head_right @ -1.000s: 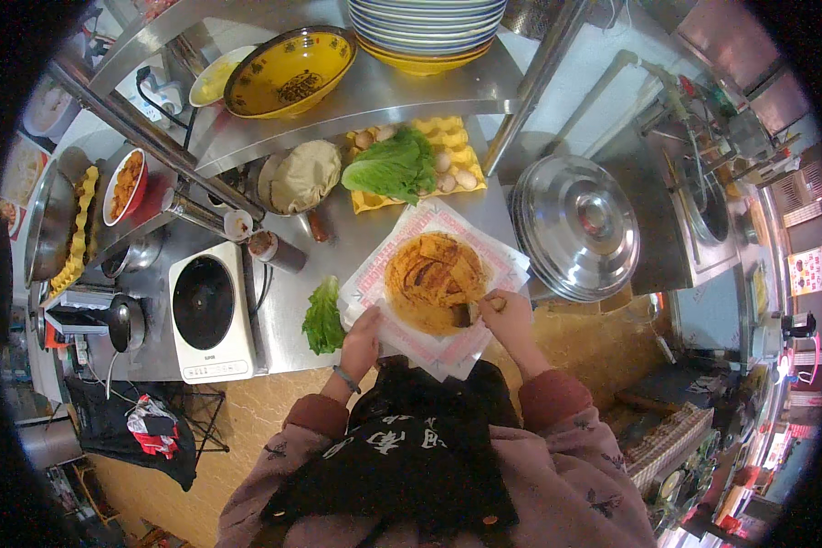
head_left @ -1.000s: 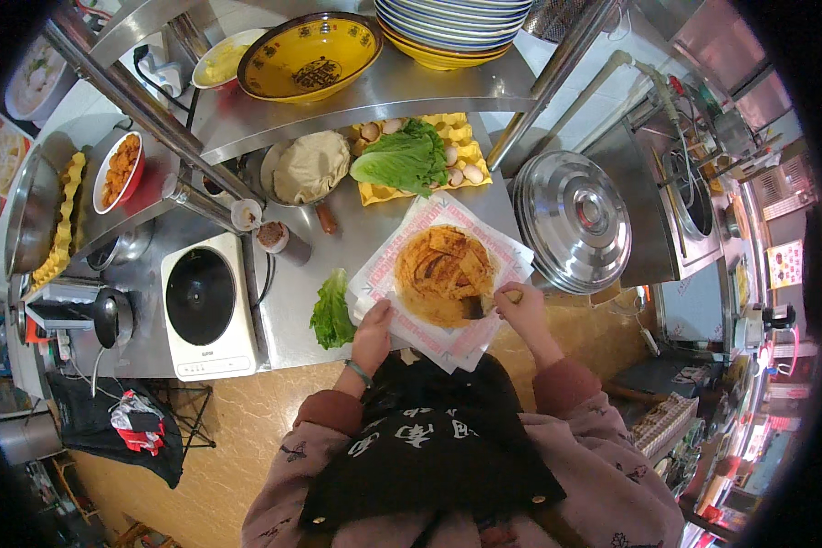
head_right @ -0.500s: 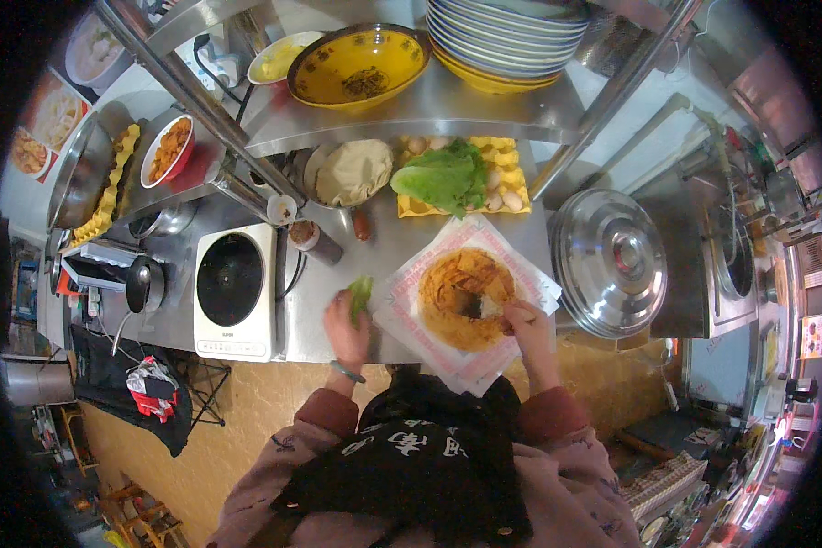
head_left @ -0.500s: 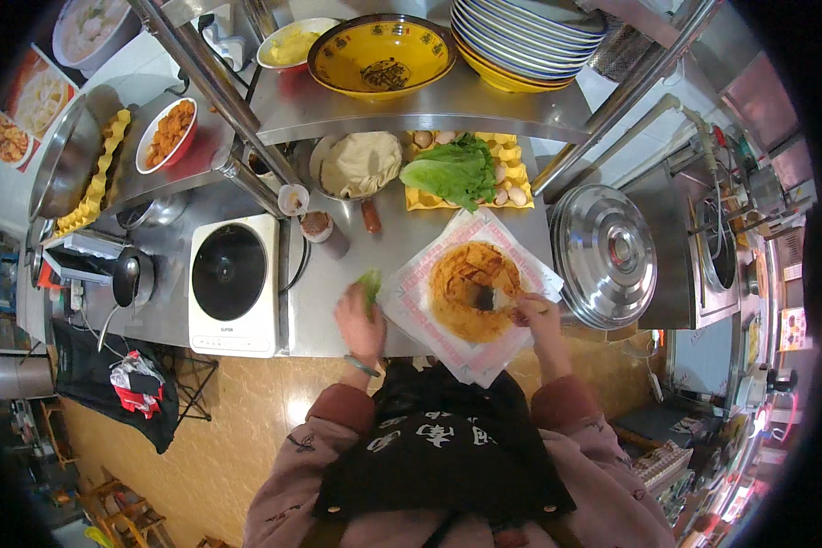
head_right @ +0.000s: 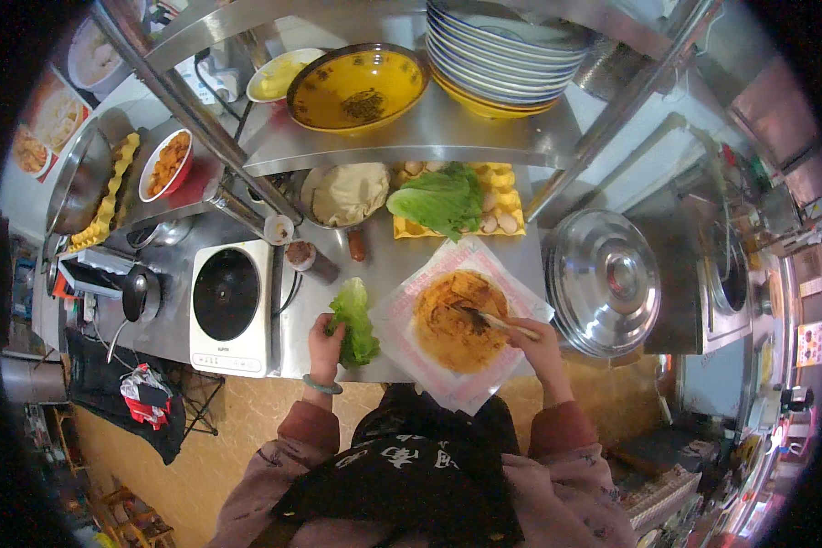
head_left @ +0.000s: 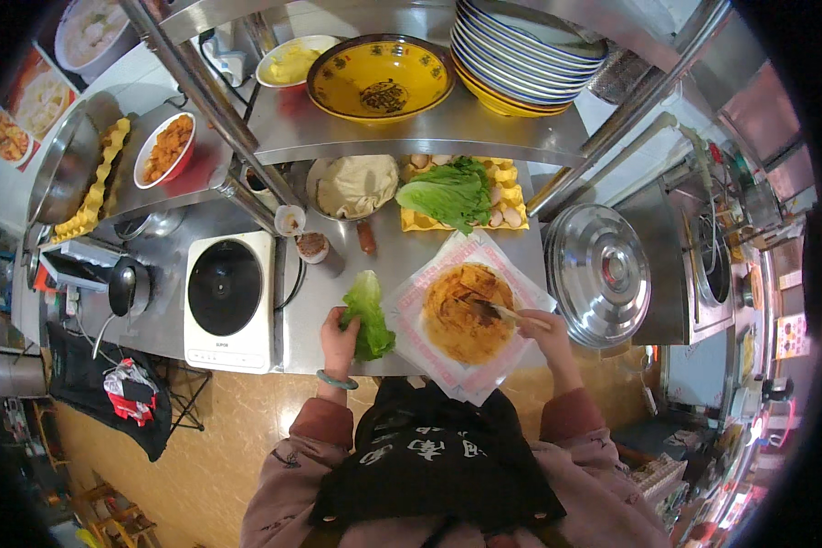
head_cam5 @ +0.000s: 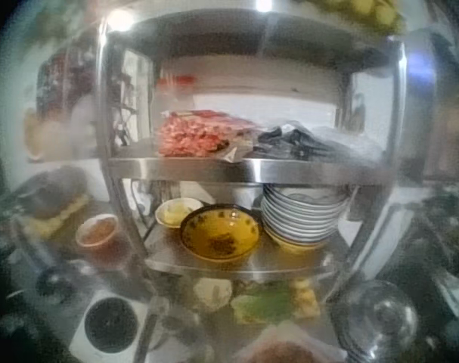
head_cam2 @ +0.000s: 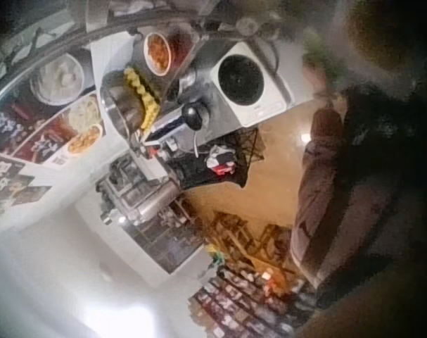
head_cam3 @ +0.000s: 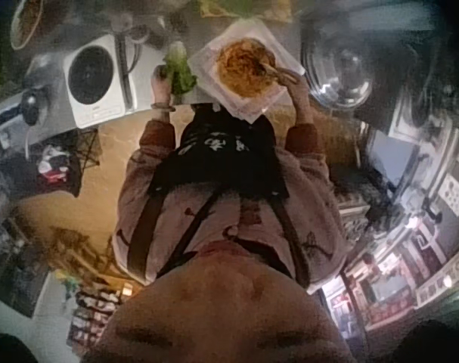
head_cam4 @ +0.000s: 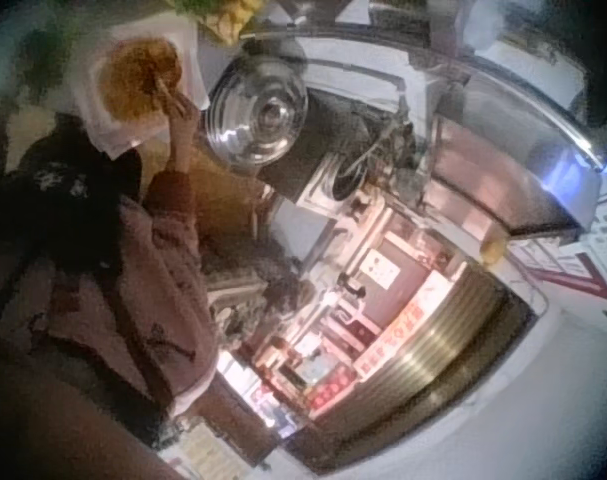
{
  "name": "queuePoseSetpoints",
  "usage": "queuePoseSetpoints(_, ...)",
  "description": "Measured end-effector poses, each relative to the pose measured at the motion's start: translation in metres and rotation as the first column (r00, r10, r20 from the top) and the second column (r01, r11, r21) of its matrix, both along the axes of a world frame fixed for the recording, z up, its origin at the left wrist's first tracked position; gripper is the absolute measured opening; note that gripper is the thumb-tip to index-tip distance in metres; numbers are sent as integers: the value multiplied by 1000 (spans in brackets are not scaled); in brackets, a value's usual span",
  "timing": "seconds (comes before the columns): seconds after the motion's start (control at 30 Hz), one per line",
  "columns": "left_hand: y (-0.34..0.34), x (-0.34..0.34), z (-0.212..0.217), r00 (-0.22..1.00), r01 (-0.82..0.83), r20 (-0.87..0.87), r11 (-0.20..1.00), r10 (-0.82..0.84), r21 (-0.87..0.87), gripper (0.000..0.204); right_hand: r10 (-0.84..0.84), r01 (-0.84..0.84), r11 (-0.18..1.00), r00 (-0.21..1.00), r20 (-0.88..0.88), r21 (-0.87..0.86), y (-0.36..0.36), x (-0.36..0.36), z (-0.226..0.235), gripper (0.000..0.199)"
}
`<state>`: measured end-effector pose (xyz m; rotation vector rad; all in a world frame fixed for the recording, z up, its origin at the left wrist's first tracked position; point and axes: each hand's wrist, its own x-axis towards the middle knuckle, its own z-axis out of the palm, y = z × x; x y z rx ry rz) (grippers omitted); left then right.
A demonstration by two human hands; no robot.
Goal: The person prepares a food wrap by placing a thin sheet on a paper, adding sauce, fried items, and lettuce, then folding the paper around the contents. The person also retrieves a tray and moves around the kitchen before assembling the wrap.
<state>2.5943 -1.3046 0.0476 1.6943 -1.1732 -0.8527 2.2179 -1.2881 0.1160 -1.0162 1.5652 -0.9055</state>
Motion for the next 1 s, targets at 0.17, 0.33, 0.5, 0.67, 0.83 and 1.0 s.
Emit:
queuePoseSetpoints(0.17,-5,-33,-11,956,285,-102,952,-275,109,27,-55,58,997,996,73,-41,-4,0,6,26)
queuePoseSetpoints(0.33,-27,-99,-15,832,553,-125,826,-541,111,33,-276,292,956,915,295,-11,-2,-11,14,31)
queuePoseSetpoints(0.5,-56,-153,-5,704,708,18,704,-710,63,31,-417,429,903,846,333,41,9,-20,15,31)
queuePoseSetpoints(0.67,-60,-150,5,627,775,69,630,-776,48,30,-342,376,926,865,368,-25,5,-20,0,28)
queuePoseSetpoints(0.83,-45,-111,4,619,769,24,612,-785,182,29,-63,63,988,998,0,-143,-8,-26,-18,25)
queuePoseSetpoints(1.0,-29,-97,0,618,760,9,600,-786,251,28,65,-101,971,984,-168,-217,-28,-48,-29,27)
